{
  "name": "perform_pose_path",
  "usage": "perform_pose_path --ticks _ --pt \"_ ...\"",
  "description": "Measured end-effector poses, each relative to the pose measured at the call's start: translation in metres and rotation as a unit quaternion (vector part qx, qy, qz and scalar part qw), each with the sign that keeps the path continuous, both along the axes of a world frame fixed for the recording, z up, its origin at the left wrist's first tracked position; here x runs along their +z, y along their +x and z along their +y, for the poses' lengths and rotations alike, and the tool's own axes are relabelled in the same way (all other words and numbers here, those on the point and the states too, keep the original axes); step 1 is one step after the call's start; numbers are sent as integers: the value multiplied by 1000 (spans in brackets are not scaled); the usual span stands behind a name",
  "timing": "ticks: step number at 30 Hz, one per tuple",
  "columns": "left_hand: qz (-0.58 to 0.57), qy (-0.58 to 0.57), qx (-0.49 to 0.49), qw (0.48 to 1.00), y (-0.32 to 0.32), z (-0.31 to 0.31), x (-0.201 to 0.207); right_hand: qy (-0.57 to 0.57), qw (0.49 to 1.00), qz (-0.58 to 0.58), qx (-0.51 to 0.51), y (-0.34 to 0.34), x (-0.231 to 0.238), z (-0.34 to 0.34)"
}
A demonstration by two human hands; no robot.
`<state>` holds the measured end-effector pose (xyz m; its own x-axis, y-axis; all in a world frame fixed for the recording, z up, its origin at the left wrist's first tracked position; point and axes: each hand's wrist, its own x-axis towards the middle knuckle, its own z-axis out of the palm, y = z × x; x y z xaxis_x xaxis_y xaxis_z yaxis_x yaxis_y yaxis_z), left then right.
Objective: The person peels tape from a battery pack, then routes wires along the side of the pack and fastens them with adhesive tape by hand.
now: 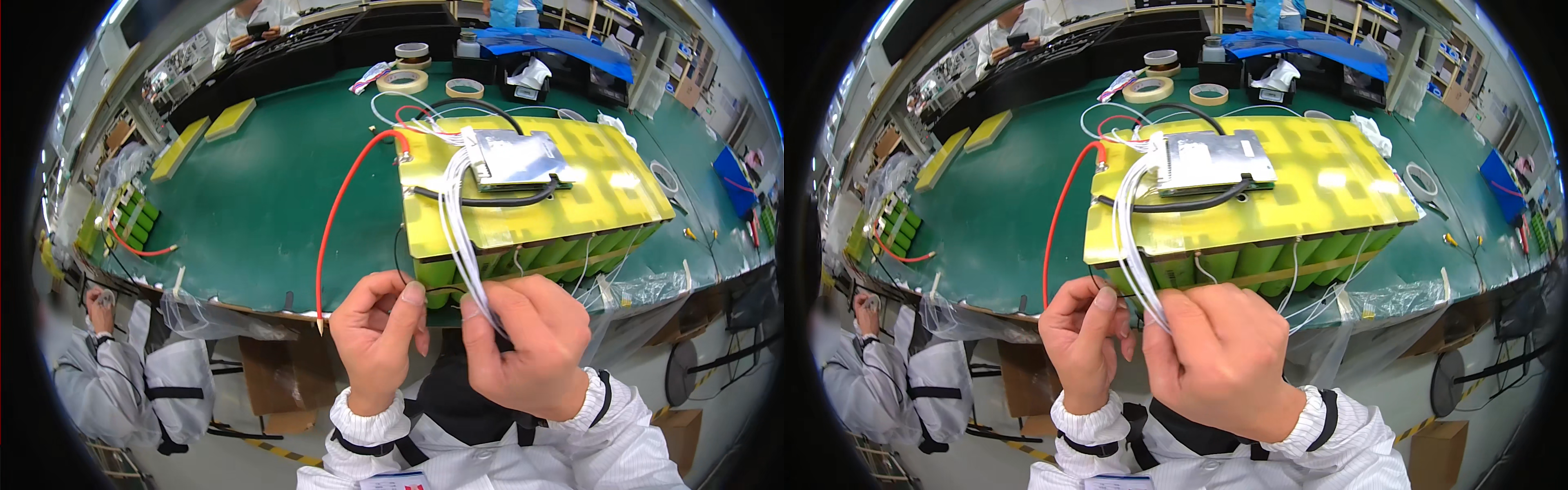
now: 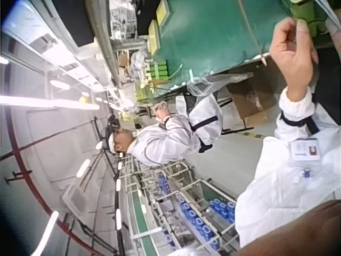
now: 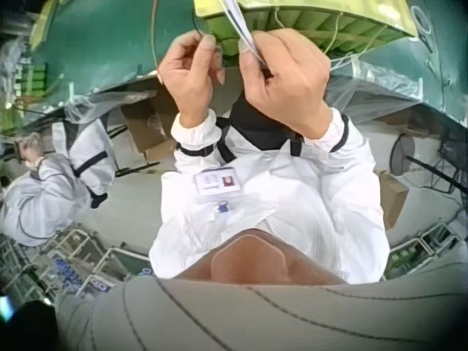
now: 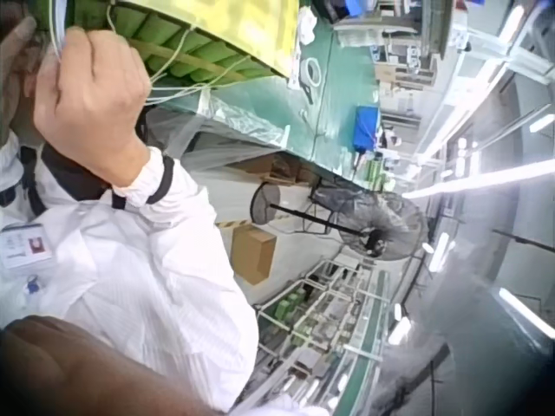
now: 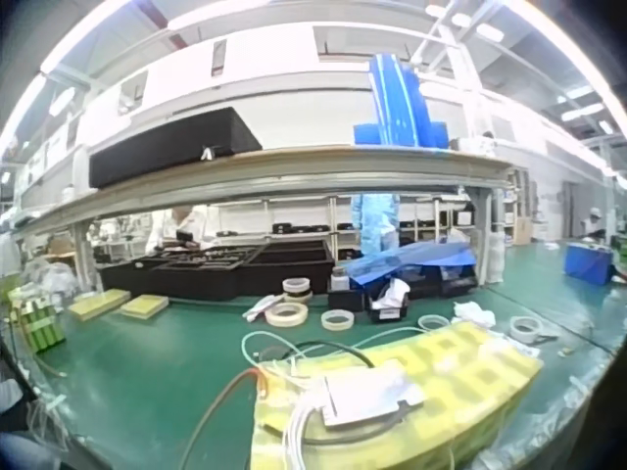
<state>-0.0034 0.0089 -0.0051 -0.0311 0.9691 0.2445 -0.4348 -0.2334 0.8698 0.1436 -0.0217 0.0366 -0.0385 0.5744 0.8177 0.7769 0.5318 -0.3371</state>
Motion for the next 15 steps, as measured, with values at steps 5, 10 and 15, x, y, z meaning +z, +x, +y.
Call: perform_pose_path --ticks 5,10,15 --pt "-41 13 -29 999 4 -2 -6 -60 998 23 0 7 7 -5" --pt "1 25 -7 1000 0 -2 -5 -75 997 7 9 8 6 -5" --pt "35 37 -24 998 -2 -2 -7 -110 994 -4 20 13 12 -7"
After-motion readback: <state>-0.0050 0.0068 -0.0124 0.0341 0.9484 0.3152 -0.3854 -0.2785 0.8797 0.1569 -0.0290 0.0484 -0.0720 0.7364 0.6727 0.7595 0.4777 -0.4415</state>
